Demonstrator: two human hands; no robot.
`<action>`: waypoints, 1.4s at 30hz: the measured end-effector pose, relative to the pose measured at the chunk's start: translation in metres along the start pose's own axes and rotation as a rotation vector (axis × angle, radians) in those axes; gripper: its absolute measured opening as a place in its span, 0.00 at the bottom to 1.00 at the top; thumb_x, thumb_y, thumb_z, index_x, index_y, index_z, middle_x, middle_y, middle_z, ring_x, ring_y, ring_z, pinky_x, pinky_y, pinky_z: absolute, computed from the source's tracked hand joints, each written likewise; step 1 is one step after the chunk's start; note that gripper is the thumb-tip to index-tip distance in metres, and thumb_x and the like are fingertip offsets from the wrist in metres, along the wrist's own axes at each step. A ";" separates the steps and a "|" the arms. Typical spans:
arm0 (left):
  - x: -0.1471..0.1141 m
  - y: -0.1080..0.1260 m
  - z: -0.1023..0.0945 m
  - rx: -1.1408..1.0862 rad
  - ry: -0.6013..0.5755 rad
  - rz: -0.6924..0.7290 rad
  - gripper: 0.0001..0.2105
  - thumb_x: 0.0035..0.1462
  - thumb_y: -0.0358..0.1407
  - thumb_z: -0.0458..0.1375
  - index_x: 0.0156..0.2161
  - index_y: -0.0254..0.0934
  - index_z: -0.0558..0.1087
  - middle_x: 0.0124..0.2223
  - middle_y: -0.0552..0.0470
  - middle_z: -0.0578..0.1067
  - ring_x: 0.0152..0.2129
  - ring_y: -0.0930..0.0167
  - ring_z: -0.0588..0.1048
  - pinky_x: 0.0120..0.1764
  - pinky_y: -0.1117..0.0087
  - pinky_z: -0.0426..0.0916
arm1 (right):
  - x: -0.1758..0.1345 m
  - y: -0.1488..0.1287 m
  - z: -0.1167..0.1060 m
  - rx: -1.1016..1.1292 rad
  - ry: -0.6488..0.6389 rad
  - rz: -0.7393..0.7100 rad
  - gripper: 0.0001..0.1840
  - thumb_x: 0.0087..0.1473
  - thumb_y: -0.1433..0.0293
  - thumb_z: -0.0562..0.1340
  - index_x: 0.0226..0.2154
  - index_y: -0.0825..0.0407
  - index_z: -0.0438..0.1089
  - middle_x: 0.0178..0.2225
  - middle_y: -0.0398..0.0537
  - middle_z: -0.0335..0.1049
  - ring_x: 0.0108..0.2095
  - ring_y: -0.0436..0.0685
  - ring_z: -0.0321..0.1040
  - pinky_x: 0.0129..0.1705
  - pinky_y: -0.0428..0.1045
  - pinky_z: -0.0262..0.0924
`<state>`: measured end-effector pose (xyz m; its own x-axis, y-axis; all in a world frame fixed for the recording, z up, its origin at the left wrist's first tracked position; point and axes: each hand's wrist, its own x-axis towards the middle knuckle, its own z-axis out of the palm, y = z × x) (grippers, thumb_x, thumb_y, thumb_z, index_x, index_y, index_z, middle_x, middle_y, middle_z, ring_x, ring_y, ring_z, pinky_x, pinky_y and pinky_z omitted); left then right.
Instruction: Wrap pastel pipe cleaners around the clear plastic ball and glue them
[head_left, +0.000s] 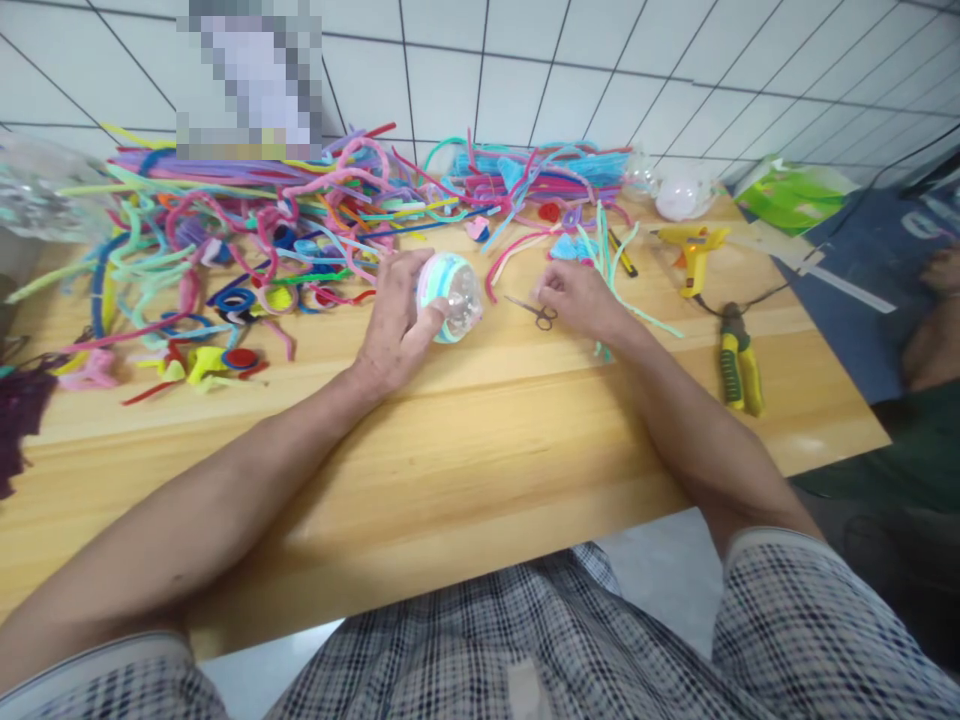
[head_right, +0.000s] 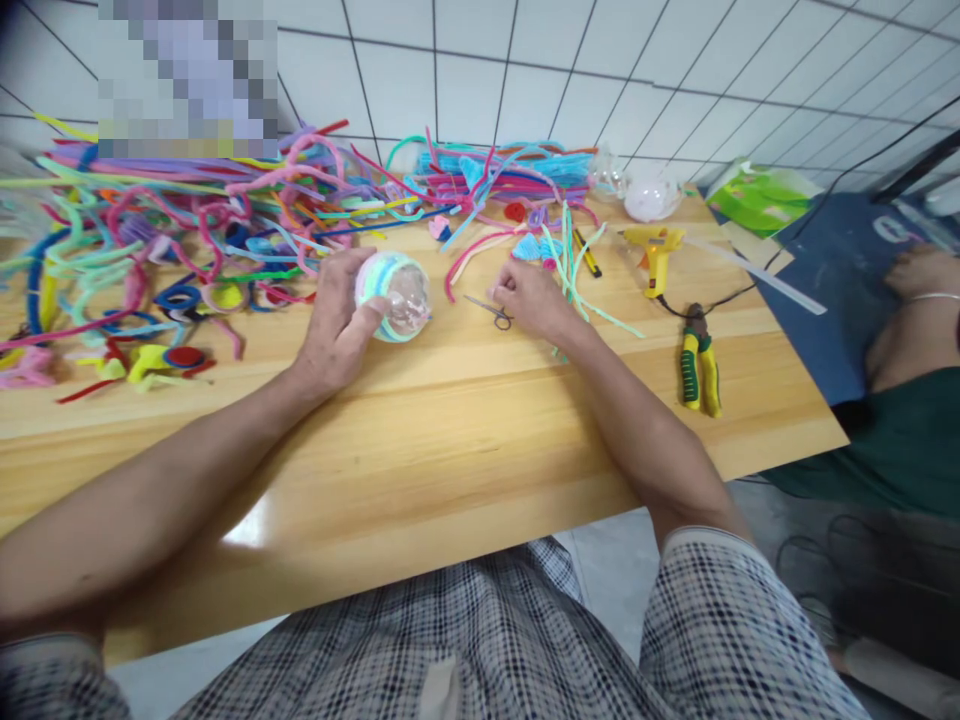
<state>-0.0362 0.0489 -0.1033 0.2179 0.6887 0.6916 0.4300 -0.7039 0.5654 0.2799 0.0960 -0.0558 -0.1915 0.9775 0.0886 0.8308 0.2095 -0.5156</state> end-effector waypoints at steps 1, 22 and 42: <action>0.000 0.000 0.000 -0.002 0.001 0.005 0.28 0.78 0.59 0.53 0.72 0.46 0.66 0.66 0.39 0.75 0.66 0.50 0.73 0.75 0.39 0.65 | 0.003 0.003 0.000 0.053 0.068 -0.012 0.02 0.62 0.71 0.66 0.38 0.47 0.75 0.39 0.46 0.82 0.42 0.60 0.79 0.50 0.57 0.73; 0.000 0.003 -0.003 0.037 -0.039 0.022 0.28 0.80 0.55 0.52 0.74 0.44 0.63 0.67 0.39 0.73 0.66 0.53 0.72 0.74 0.43 0.66 | -0.022 -0.023 -0.014 0.137 -0.043 -0.052 0.02 0.64 0.68 0.67 0.38 0.47 0.73 0.30 0.42 0.78 0.33 0.57 0.75 0.39 0.53 0.66; -0.001 0.007 0.000 0.052 -0.037 0.004 0.30 0.79 0.60 0.50 0.75 0.46 0.62 0.69 0.38 0.73 0.69 0.52 0.71 0.76 0.41 0.62 | -0.059 -0.103 0.035 0.840 -0.124 -0.036 0.21 0.59 0.49 0.75 0.31 0.48 0.74 0.28 0.43 0.83 0.24 0.50 0.74 0.31 0.48 0.72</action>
<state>-0.0335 0.0431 -0.1002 0.2514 0.6927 0.6760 0.4742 -0.6970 0.5379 0.1873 0.0158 -0.0380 -0.3068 0.9506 0.0479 0.1683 0.1037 -0.9803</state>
